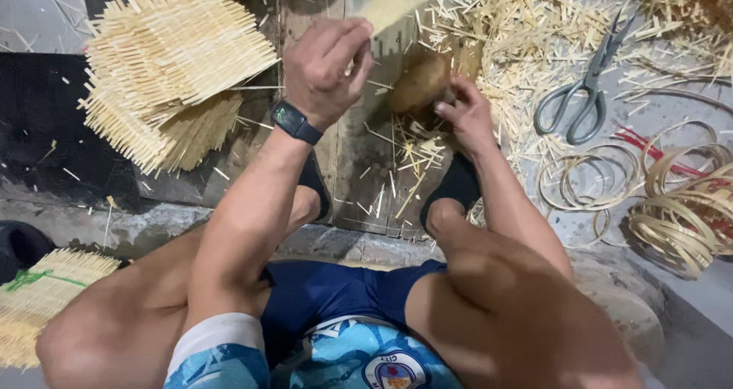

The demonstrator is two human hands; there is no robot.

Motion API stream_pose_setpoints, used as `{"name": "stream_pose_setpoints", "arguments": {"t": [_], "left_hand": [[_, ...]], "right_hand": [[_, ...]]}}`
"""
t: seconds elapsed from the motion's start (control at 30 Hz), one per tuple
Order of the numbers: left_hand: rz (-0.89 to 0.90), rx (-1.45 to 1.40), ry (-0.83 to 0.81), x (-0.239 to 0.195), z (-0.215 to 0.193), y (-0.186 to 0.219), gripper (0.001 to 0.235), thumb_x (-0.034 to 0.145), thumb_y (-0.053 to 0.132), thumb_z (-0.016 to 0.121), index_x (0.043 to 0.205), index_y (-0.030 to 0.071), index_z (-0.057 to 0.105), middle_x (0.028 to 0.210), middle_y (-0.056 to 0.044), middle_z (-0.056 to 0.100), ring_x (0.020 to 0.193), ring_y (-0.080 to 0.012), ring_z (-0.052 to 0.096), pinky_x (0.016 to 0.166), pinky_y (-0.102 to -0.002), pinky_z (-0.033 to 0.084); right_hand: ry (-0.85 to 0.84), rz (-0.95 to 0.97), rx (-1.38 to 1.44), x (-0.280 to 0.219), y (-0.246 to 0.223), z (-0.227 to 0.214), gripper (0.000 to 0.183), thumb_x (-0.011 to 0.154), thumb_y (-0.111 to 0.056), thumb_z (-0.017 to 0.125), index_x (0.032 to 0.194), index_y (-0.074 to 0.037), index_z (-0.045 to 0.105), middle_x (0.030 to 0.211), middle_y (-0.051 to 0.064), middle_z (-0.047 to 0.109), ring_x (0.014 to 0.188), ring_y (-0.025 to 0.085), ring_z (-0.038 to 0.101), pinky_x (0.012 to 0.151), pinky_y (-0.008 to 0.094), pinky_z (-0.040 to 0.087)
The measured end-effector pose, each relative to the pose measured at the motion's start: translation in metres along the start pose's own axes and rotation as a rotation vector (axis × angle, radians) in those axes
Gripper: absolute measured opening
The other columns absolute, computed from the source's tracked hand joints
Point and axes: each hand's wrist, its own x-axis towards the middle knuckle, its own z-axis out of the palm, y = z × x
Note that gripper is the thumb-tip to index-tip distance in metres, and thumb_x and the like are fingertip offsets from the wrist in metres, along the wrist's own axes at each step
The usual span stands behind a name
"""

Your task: The person sits on the floor and repeatedly assembles small round bamboo trays. They place a woven bamboo mat into a circular frame, use shears to trim the excess mat, and then place the finished tray into a stack.

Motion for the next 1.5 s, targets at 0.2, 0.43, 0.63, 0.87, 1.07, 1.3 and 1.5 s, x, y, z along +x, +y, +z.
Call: {"name": "stream_pose_setpoints", "arguments": {"t": [0.2,0.43,0.63,0.87,1.07,1.3,1.5], "left_hand": [[0.005,-0.065,-0.020,-0.007,-0.001,0.006,0.027,0.086,0.001,0.081,0.112,0.005,0.071,0.112,-0.008,0.073,0.098,-0.0270,0.071,0.081,-0.036,0.060],[-0.017,-0.101,-0.017,-0.017,0.010,0.012,0.027,0.089,0.000,0.080,0.113,0.006,0.070,0.114,-0.008,0.073,0.102,-0.0260,0.071,0.083,-0.036,0.061],[0.034,-0.138,-0.018,-0.045,0.051,0.013,0.030,0.090,0.004,0.081,0.117,0.008,0.070,0.116,-0.011,0.072,0.102,-0.0268,0.071,0.084,-0.037,0.061],[0.113,-0.109,-0.492,-0.123,0.102,0.029,0.041,0.089,0.009,0.070,0.131,0.006,0.067,0.140,-0.010,0.066,0.126,-0.0307,0.062,0.107,-0.045,0.051],[-0.143,-0.166,-0.388,-0.129,0.116,0.025,0.050,0.088,0.025,0.076,0.131,0.004,0.063,0.132,-0.017,0.064,0.122,-0.0340,0.058,0.104,-0.051,0.045],[-1.319,-0.876,-0.276,-0.125,0.147,-0.064,0.043,0.077,0.010,0.089,0.111,-0.004,0.067,0.105,-0.015,0.073,0.090,-0.0192,0.069,0.081,-0.034,0.057],[-1.270,-0.898,-0.337,-0.144,0.150,-0.080,0.025,0.079,0.007,0.086,0.101,0.002,0.074,0.091,-0.005,0.076,0.079,-0.0123,0.070,0.074,-0.027,0.058]], "right_hand": [[0.149,0.017,-0.111,-0.040,-0.011,-0.053,0.037,0.100,-0.013,0.060,0.135,-0.002,0.067,0.121,0.006,0.063,0.098,0.015,0.065,0.075,0.028,0.058],[0.161,0.079,-0.171,-0.024,-0.015,-0.034,0.030,0.099,-0.014,0.072,0.124,0.003,0.073,0.094,0.007,0.072,0.076,0.014,0.066,0.066,0.026,0.056],[0.119,0.135,-0.017,-0.004,-0.005,0.006,0.025,0.096,-0.010,0.065,0.119,0.000,0.069,0.090,0.007,0.070,0.068,0.015,0.063,0.059,0.028,0.055],[0.151,0.178,0.363,-0.012,-0.019,-0.006,0.019,0.098,-0.013,0.062,0.108,0.001,0.069,0.100,0.007,0.074,0.086,0.012,0.070,0.080,0.026,0.059],[0.192,-0.061,-0.122,-0.004,-0.011,0.000,0.019,0.091,0.001,0.080,0.106,0.003,0.068,0.092,0.000,0.070,0.080,0.005,0.060,0.072,0.021,0.052],[0.239,-0.071,-0.090,0.002,0.001,-0.002,0.025,0.087,0.000,0.080,0.108,0.003,0.068,0.093,0.002,0.074,0.079,0.005,0.067,0.071,0.020,0.055],[0.286,-0.070,-0.228,0.004,0.012,-0.004,0.027,0.086,-0.003,0.085,0.106,0.003,0.067,0.086,0.004,0.073,0.077,0.008,0.068,0.069,0.024,0.057]]}}
